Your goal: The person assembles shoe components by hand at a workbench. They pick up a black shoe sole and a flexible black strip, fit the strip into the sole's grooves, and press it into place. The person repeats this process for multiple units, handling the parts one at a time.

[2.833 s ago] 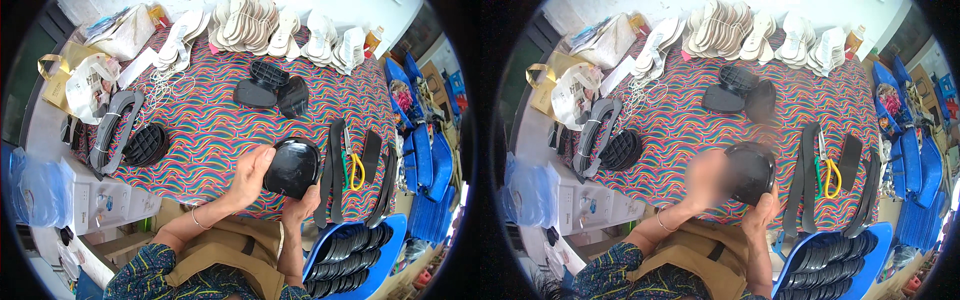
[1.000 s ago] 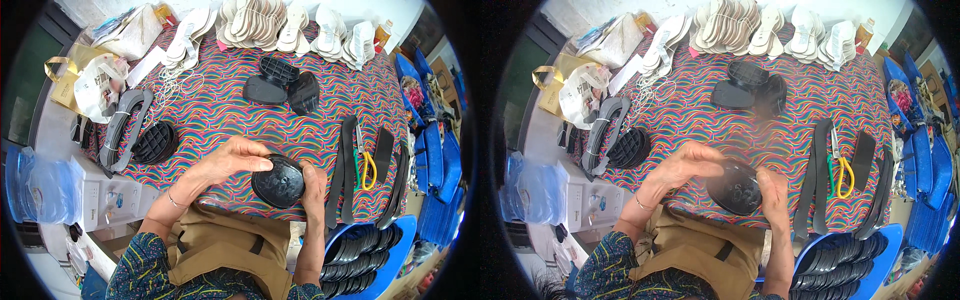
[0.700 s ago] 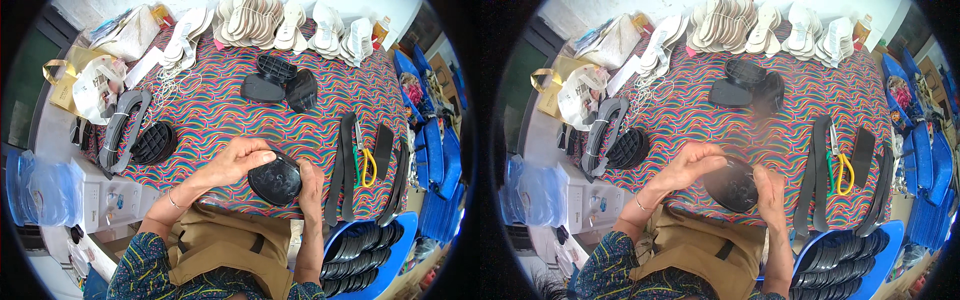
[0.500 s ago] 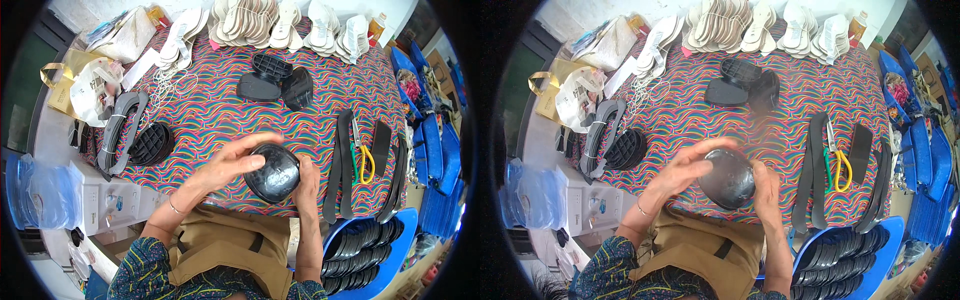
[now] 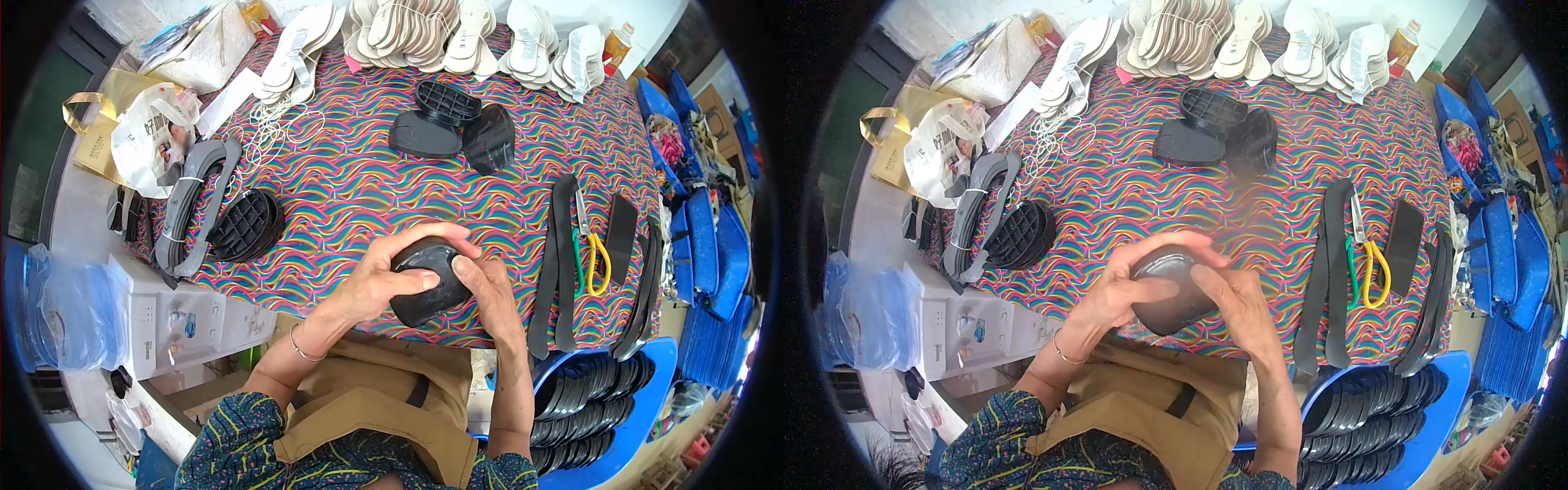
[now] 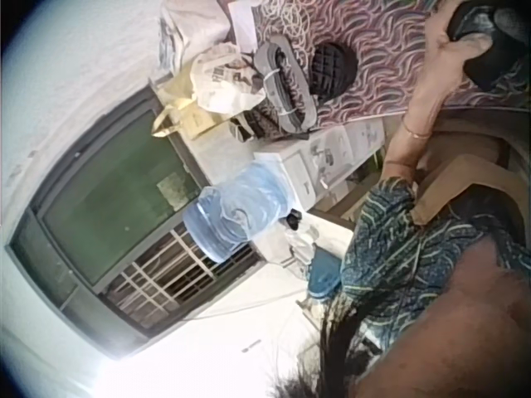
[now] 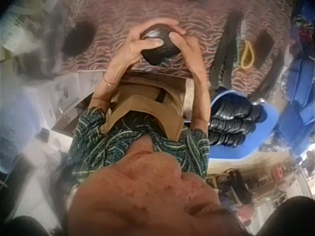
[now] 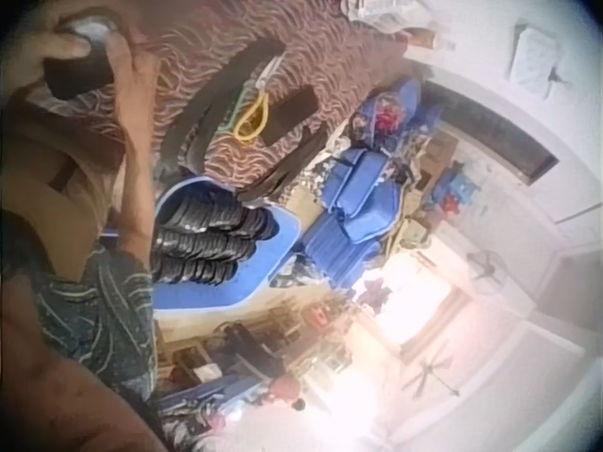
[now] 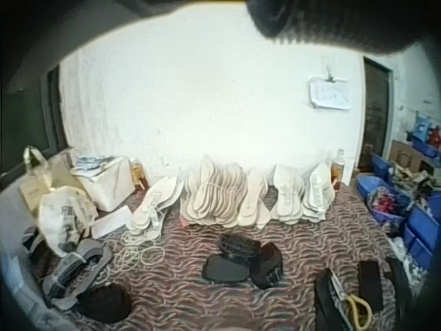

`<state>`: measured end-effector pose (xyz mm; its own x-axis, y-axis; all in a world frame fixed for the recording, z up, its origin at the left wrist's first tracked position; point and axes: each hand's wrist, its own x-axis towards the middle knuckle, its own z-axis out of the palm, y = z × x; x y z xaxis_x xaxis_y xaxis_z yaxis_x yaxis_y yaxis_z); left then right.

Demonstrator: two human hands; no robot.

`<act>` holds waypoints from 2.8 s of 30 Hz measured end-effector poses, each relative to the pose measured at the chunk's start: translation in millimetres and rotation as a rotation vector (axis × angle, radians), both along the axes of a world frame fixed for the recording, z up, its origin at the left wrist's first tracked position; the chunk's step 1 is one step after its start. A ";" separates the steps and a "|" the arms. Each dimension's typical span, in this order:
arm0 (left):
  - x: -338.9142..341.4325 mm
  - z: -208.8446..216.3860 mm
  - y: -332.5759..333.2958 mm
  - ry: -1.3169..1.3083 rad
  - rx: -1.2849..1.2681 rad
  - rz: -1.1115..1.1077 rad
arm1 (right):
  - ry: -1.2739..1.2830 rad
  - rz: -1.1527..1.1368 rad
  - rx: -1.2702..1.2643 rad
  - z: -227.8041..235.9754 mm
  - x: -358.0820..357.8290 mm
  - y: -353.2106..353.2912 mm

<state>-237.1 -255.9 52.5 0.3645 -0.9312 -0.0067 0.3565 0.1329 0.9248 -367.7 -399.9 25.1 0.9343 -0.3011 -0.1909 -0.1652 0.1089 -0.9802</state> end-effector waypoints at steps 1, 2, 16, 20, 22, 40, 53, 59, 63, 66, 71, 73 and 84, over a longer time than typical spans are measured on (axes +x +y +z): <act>2.2 -1.1 1.4 -0.026 0.001 -0.008 | 0.005 -0.002 0.052 -3.4 0.9 1.7; 3.5 -2.0 2.5 -0.052 0.001 -0.018 | 0.011 -0.004 0.103 -6.3 1.6 2.9; 11.9 -10.8 -11.4 0.727 -0.132 0.167 | -0.409 -0.372 0.463 -37.2 17.6 60.3; 13.6 -5.5 -11.4 0.750 -0.247 0.090 | -0.446 -0.520 0.520 -17.1 36.2 65.3; 6.3 -10.6 -12.1 0.576 -0.362 0.014 | -0.488 -0.563 0.646 -6.5 42.1 65.0; 112.5 64.1 147.3 -1.516 0.910 0.543 | -0.084 -0.146 -0.157 -31.0 26.7 71.5; 117.6 11.8 150.4 -1.637 1.028 0.393 | -0.019 -0.170 -0.166 -32.4 28.3 73.5; 127.2 41.8 160.8 -1.451 0.702 0.707 | -0.038 -0.198 -0.132 -36.0 28.6 75.9; 178.4 48.7 189.4 -1.048 0.634 1.093 | -0.027 -0.196 -0.153 -36.8 27.1 75.4; 217.9 15.9 237.0 -1.040 0.926 0.930 | -0.060 -0.186 -0.141 -37.1 27.8 78.0; 223.7 -34.9 251.1 -1.322 1.042 0.719 | -0.044 -0.192 -0.152 -35.1 29.3 77.7; 233.6 -50.4 261.3 -1.327 1.082 0.720 | -0.056 -0.185 -0.159 -35.4 29.4 77.3; 231.0 -20.5 276.0 -0.561 0.480 1.053 | -0.071 -0.188 -0.152 -37.3 28.4 79.0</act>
<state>-6.1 20.2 32.0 0.9810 -0.1406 0.1333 -0.1680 -0.2748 0.9467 -339.3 -320.9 -12.2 0.8685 -0.4913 -0.0655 -0.0857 -0.0187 -0.9961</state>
